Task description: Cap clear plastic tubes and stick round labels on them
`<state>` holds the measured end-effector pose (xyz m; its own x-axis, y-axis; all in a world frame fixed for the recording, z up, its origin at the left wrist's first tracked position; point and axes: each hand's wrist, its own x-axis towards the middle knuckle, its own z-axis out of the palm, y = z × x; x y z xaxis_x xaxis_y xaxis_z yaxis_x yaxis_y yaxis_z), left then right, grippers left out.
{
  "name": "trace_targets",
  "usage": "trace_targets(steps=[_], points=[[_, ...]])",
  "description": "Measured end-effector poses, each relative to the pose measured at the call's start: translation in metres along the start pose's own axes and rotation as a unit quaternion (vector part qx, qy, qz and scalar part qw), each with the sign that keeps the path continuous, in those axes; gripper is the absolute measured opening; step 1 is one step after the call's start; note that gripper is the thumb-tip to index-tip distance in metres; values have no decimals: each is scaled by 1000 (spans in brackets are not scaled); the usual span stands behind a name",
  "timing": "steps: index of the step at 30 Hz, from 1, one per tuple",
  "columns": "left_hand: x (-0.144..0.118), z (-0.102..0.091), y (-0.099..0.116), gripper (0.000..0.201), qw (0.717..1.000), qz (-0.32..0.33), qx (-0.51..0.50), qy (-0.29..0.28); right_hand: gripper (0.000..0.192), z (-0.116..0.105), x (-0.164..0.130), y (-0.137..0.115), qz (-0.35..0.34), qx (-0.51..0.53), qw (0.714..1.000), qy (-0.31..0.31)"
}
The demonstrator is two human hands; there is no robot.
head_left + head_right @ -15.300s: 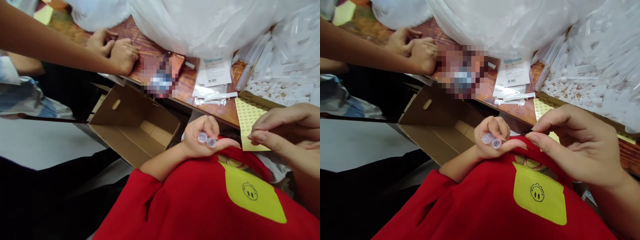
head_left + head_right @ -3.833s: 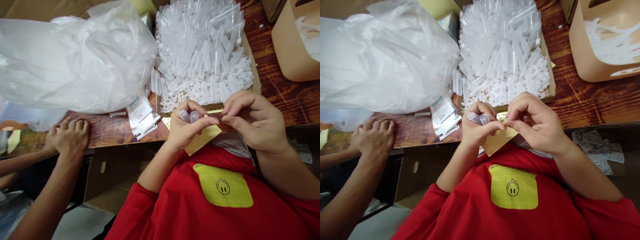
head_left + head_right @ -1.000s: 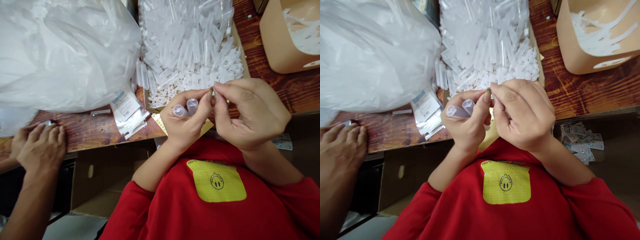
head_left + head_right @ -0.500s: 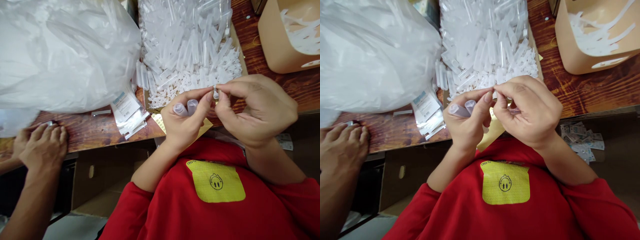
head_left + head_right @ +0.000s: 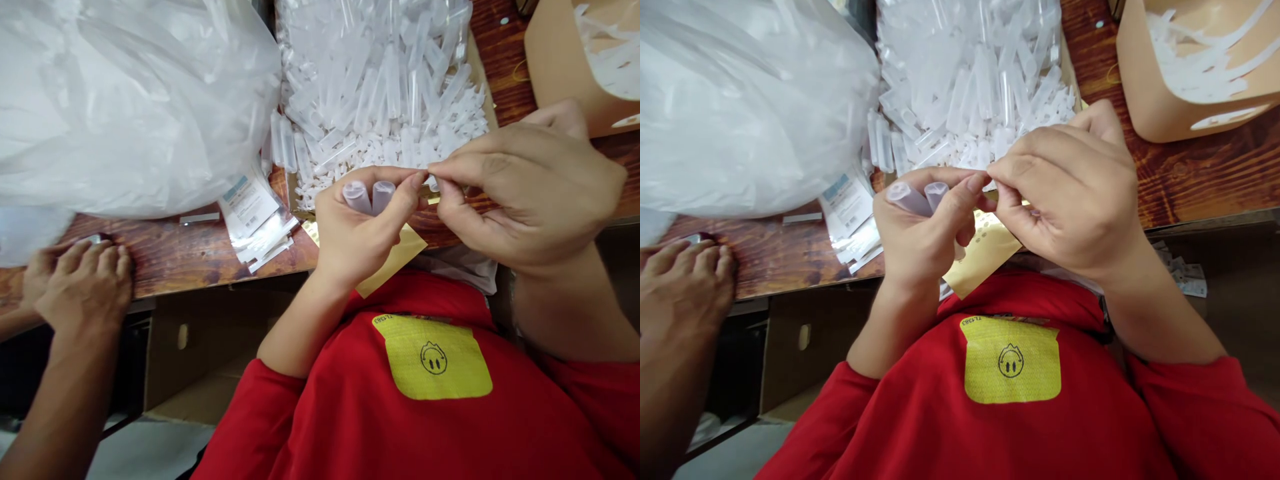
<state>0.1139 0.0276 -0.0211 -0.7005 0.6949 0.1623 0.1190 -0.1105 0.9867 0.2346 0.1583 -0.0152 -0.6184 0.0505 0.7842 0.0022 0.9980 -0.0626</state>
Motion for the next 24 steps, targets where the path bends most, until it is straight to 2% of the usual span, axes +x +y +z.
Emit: trace_targets(steps=[7,11,15,21,24], points=[[-1,-3,-1,22,1000,5,17,-20,8,-6,-1,5,-3,-9,998,-60],[0,-4,-3,25,999,10,22,-30,5,-5,-2,8,-16,-5,999,-41],[0,-5,-4,27,999,2,34,-30,11,-6,-2,8,2,5,998,-66],[1,-5,-2,26,995,-75,-9,-58,32,-10,-2,9,40,-28,992,-113],[1,-4,1,27,990,-108,-56,-72,35,-11,-9,15,17,-20,993,-113]])
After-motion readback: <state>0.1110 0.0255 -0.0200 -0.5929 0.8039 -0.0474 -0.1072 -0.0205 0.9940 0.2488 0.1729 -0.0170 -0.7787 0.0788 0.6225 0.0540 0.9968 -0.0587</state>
